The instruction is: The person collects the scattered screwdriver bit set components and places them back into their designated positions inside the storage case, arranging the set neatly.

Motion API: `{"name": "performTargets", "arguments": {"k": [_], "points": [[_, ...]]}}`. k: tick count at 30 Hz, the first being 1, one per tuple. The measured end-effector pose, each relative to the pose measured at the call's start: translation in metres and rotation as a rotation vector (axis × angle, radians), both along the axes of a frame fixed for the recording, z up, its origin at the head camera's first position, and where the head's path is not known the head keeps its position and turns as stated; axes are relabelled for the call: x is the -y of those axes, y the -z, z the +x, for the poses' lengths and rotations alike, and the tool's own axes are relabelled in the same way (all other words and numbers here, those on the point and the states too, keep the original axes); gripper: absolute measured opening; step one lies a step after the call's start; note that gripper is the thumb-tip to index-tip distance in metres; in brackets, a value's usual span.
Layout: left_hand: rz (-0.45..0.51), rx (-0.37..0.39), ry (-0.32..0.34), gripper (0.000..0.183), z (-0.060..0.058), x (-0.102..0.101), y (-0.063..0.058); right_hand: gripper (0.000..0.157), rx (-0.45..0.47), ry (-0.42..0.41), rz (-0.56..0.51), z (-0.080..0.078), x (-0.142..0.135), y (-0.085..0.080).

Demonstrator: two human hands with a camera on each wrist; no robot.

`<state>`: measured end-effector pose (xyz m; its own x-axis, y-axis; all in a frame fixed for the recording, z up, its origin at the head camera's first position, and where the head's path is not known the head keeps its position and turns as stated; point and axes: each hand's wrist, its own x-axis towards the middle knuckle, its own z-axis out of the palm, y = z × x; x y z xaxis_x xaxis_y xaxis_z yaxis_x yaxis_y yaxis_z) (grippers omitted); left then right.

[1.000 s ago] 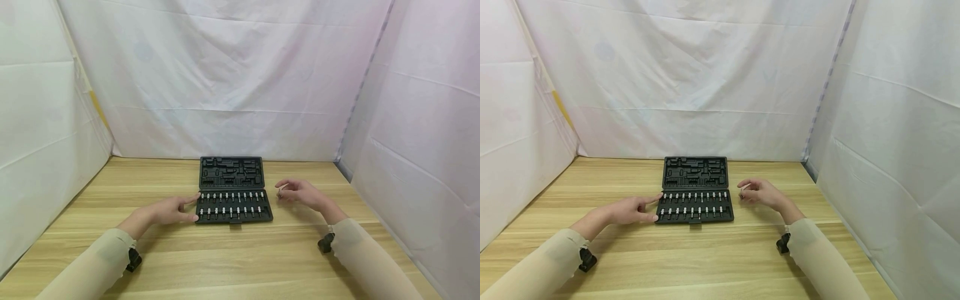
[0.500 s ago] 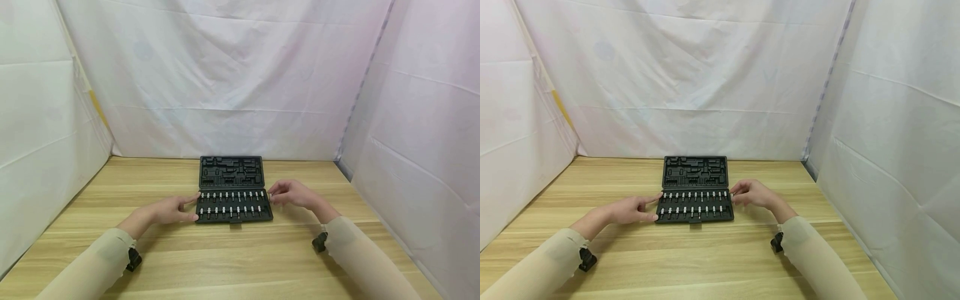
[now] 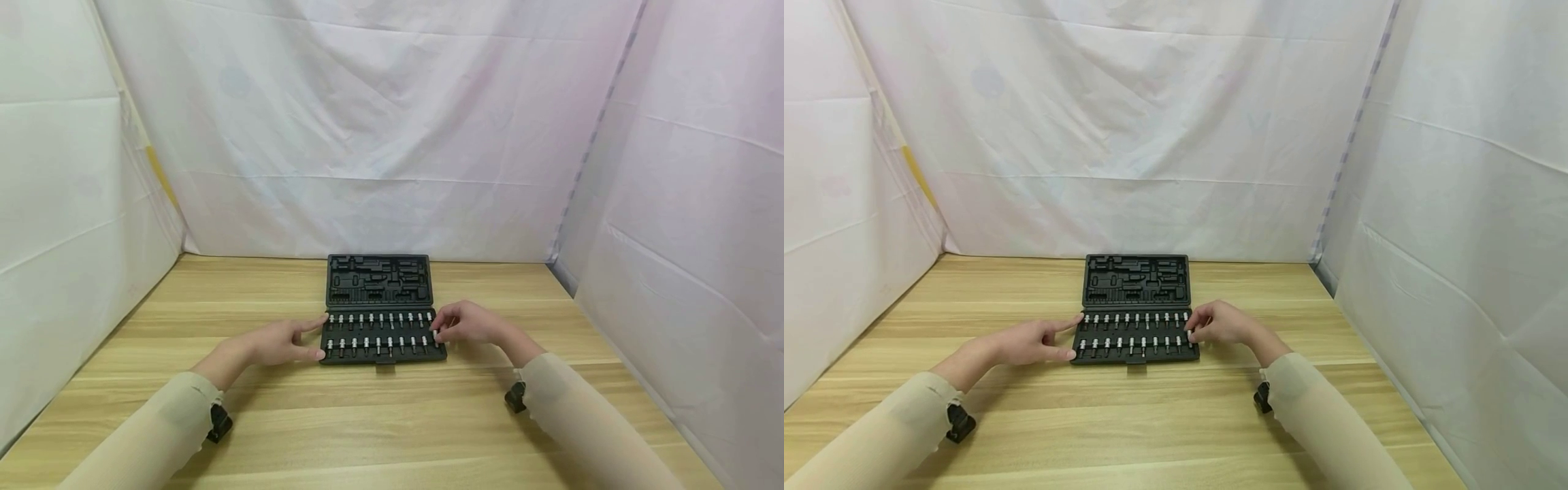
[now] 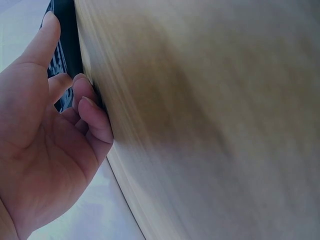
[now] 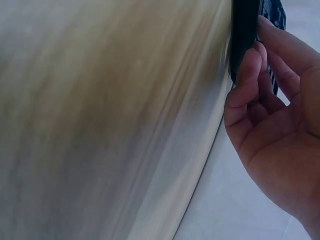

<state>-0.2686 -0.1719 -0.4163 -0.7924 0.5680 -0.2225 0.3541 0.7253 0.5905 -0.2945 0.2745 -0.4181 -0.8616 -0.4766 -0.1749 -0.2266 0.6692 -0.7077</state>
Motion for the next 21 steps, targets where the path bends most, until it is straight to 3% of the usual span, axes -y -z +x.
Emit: {"name": "performTargets", "arguments": {"k": [13,21], "points": [[0.004,-0.001,0.003,0.092,0.0010,-0.0002,-0.0022,0.018,0.030,-0.058,-0.014,0.0006,-0.0057,0.0023],[0.001,0.004,-0.001,0.091,0.0024,-0.0015,-0.0023,0.031,0.047,-0.053,-0.005,-0.0017,-0.0079,0.0045]]}}
